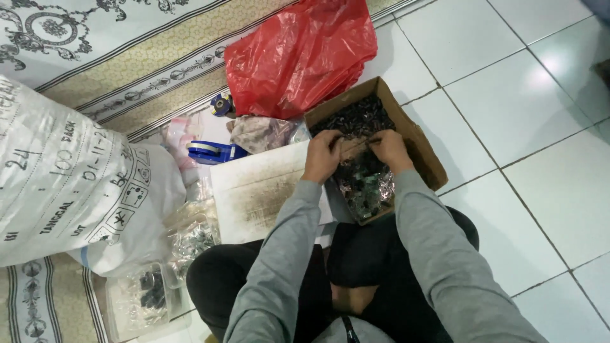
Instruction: Sorting small black metal or plastic fasteners by placing them onto a template board and then into plastic bags.
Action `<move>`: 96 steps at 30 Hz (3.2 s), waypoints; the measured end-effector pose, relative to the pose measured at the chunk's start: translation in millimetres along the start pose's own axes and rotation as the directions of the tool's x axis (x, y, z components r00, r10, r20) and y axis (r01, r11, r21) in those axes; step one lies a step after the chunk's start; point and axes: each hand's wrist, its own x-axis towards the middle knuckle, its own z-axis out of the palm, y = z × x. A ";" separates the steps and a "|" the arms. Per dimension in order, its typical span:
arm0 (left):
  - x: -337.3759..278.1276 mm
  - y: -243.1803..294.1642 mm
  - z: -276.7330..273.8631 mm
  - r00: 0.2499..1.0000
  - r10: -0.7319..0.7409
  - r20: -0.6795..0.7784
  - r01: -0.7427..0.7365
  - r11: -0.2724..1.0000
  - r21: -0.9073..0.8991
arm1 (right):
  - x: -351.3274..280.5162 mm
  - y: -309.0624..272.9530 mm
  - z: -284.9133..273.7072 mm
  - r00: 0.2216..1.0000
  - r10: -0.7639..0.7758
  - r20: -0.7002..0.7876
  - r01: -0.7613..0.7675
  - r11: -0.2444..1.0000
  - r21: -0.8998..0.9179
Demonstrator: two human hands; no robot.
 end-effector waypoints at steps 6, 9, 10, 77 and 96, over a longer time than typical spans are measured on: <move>-66.2 7.2 -48.8 0.964 -0.209 -0.164 0.173 0.962 -0.210 | -36.0 -73.8 12.8 0.983 -0.112 0.143 0.146 0.956 -0.254; -78.5 3.8 -56.2 0.940 -0.248 -0.234 0.186 0.949 -0.256 | -28.1 -60.9 35.2 0.964 -0.180 0.193 0.250 0.860 -0.445; -79.5 7.1 -58.7 0.939 -0.252 -0.236 0.191 0.948 -0.253 | -21.9 -46.9 47.4 0.963 -0.181 0.199 0.253 0.861 -0.442; -33.6 32.9 26.5 0.966 -0.242 -0.093 0.172 0.867 -0.468 | -139.7 -117.5 -22.8 0.877 -0.343 -0.338 0.466 0.781 0.416; -33.3 54.4 22.8 0.991 -0.053 -0.121 0.001 0.919 -0.395 | -118.8 -104.3 -15.0 0.910 -0.230 -0.345 0.396 0.728 0.560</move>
